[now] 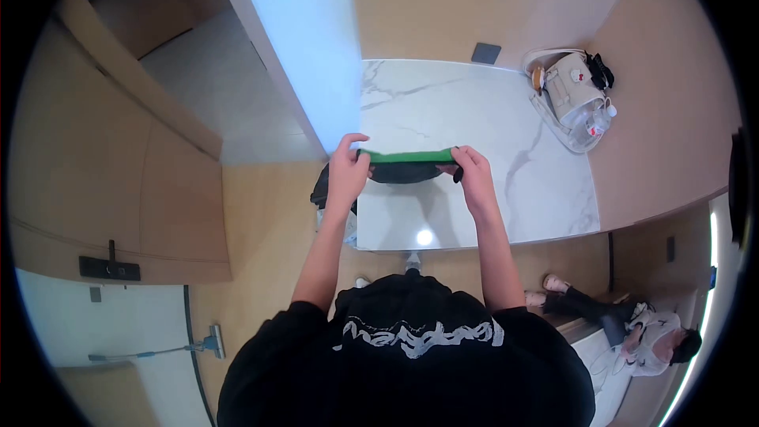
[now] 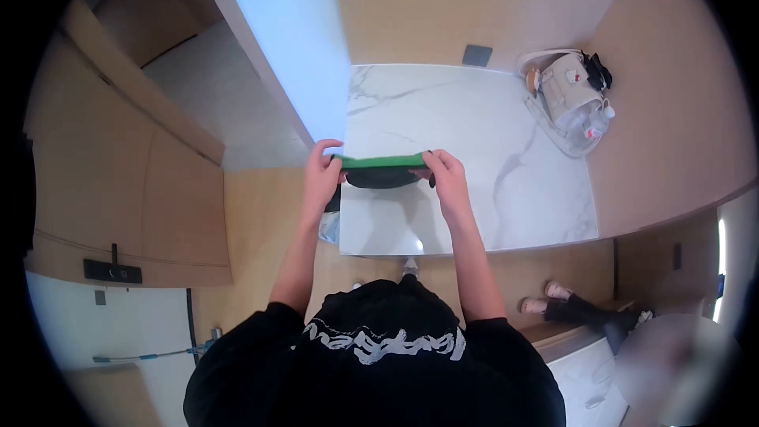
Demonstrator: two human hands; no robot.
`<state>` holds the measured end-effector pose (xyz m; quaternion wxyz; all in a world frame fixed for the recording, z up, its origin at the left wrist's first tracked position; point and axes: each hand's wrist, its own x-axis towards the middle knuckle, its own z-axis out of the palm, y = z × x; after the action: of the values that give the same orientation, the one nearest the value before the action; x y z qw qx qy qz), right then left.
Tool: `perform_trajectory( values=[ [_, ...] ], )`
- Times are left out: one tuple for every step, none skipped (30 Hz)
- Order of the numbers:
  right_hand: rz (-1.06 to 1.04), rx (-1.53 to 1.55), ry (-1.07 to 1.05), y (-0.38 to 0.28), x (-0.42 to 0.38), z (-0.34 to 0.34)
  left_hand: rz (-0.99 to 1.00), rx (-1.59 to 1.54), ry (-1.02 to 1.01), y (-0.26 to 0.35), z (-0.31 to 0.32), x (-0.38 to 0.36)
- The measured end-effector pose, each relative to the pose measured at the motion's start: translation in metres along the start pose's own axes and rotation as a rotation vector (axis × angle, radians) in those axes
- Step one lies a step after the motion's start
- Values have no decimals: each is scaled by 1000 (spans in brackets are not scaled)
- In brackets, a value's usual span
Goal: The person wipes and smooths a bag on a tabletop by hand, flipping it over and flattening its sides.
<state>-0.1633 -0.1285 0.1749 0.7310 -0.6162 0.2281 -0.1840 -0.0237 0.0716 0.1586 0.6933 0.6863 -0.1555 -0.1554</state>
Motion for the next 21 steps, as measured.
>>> perform_trajectory(
  values=[
    [-18,-12,-4,-6,6,4,-10,130,-42,2,-2,11],
    [-19,-19,-19,-10,18,7,-9,124,-27,6,0,25],
    [-41,-38,8,-14,32,8,33,209,-41,10,4,38],
    [-63,-55,41,-17,43,9,73,295,-62,15,6,47],
    [-64,-61,37,-20,54,9,73,290,-58,20,5,57],
    [-138,-1,74,-26,65,10,167,303,-76,29,6,67],
    [-212,60,111,-34,72,12,262,318,-94,39,5,74],
    [-215,56,109,-41,74,12,264,313,-91,48,6,77],
    [-298,94,102,-54,70,15,389,168,-40,58,7,75],
    [-380,133,96,-68,64,17,513,22,12,74,8,69],
    [-405,105,103,-78,56,18,517,5,21,87,7,59],
    [-402,103,103,-83,46,17,514,4,22,91,6,51],
    [-367,55,87,-85,35,14,517,24,16,93,5,42],
    [-329,8,72,-83,23,11,517,46,9,91,4,34],
    [-330,-10,30,-71,16,3,517,59,13,82,2,26],
    [-320,-9,32,-55,6,-2,507,61,12,72,-1,15],
    [-248,-8,41,-37,-5,-5,442,153,-9,62,-6,3],
    [-172,-7,51,-17,-18,-11,372,244,-32,49,-10,-10],
    [-93,-46,45,6,-30,-17,265,300,-67,26,-15,-20],
    [-16,-81,39,31,-41,-23,159,355,-103,-2,-21,-29],
    [66,-141,34,55,-53,-29,125,364,-150,-33,-27,-40]
  ],
)
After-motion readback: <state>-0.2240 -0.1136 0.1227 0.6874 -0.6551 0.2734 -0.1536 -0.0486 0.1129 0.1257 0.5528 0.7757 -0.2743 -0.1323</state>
